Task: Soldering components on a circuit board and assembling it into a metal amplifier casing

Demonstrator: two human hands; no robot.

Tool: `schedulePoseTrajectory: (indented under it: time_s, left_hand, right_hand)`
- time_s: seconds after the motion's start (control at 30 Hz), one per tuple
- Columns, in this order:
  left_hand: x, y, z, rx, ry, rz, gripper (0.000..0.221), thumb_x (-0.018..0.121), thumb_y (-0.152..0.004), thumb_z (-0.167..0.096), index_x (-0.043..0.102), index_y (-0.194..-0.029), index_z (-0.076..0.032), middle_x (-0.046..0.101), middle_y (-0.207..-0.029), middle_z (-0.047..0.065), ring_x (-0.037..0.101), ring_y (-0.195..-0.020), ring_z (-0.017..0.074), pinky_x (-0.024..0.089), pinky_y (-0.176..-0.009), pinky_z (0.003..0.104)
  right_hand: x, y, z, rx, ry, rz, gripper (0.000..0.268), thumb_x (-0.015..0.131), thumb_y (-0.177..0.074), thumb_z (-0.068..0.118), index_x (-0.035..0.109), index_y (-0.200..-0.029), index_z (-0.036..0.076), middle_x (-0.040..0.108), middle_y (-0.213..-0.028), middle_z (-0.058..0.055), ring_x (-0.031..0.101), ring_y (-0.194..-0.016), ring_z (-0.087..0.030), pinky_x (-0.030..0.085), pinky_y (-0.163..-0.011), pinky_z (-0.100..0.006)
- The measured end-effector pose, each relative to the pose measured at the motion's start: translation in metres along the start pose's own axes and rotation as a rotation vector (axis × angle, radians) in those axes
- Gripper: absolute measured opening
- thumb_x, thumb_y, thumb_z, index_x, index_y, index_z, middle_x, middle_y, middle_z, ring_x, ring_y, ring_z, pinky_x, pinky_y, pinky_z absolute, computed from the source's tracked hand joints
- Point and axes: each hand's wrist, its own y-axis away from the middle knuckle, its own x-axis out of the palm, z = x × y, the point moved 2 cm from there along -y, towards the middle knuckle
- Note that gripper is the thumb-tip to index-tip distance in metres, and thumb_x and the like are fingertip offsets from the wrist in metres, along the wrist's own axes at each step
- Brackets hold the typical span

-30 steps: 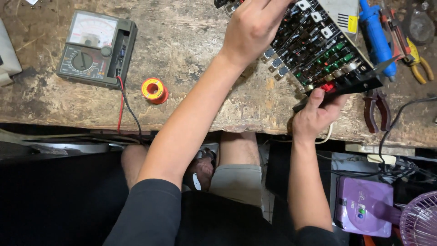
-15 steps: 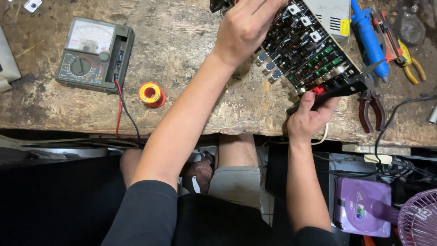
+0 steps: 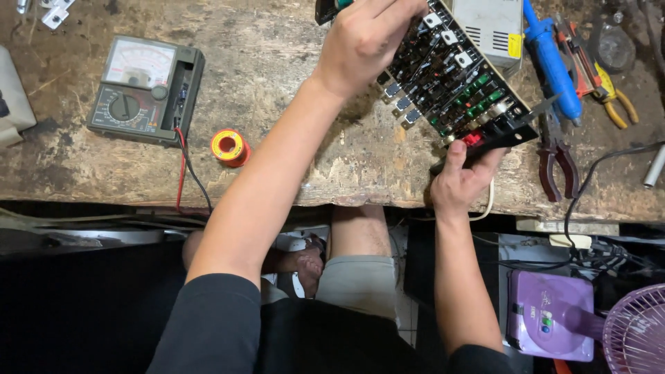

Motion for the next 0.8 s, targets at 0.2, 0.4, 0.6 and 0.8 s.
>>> schedulePoseTrajectory:
  time_s: [0.2, 0.4, 0.6, 0.8]
  left_hand:
    - [-0.015, -0.012, -0.003, -0.011, 0.083, 0.03, 0.017, 0.056, -0.073, 0.011, 0.056, -0.084, -0.001, 0.062, -0.075, 0.008, 0.063, -0.067, 0.0185, 0.057, -0.061, 0.022]
    - [-0.011, -0.008, -0.003, 0.007, 0.035, 0.061, 0.02, 0.057, -0.071, 0.015, 0.057, -0.084, 0.0, 0.061, -0.079, 0.01, 0.063, -0.073, 0.0191, 0.056, -0.07, 0.022]
    - [-0.024, 0.008, -0.009, -0.302, 0.159, 0.171, 0.047, 0.057, -0.083, 0.01, 0.033, -0.12, -0.007, 0.045, -0.12, 0.01, 0.047, -0.114, 0.0246, 0.038, -0.105, 0.031]
    - [-0.116, 0.036, -0.062, -0.479, -0.311, 0.166, 0.033, 0.062, -0.077, -0.013, 0.05, -0.106, -0.004, 0.049, -0.094, 0.01, 0.051, -0.09, 0.0278, 0.042, -0.078, 0.036]
  right_hand:
    - [-0.002, 0.0, 0.002, -0.025, 0.086, 0.052, 0.049, 0.046, -0.09, 0.029, 0.026, -0.127, 0.003, 0.042, -0.12, -0.014, 0.04, -0.111, -0.024, 0.029, -0.097, -0.03]
    - [0.002, -0.003, 0.008, -0.011, 0.054, 0.031, 0.048, 0.047, -0.09, 0.027, 0.027, -0.125, 0.002, 0.044, -0.114, -0.015, 0.042, -0.106, -0.024, 0.031, -0.094, -0.031]
    - [0.0, -0.003, 0.008, -0.059, 0.089, 0.026, 0.053, 0.049, -0.089, 0.026, 0.024, -0.128, 0.002, 0.035, -0.128, -0.016, 0.034, -0.122, -0.027, 0.026, -0.104, -0.035]
    - [-0.013, -0.004, 0.02, -0.355, 0.169, 0.105, 0.055, 0.061, -0.079, 0.021, 0.037, -0.117, -0.011, 0.044, -0.105, -0.027, 0.047, -0.097, -0.038, 0.037, -0.082, -0.044]
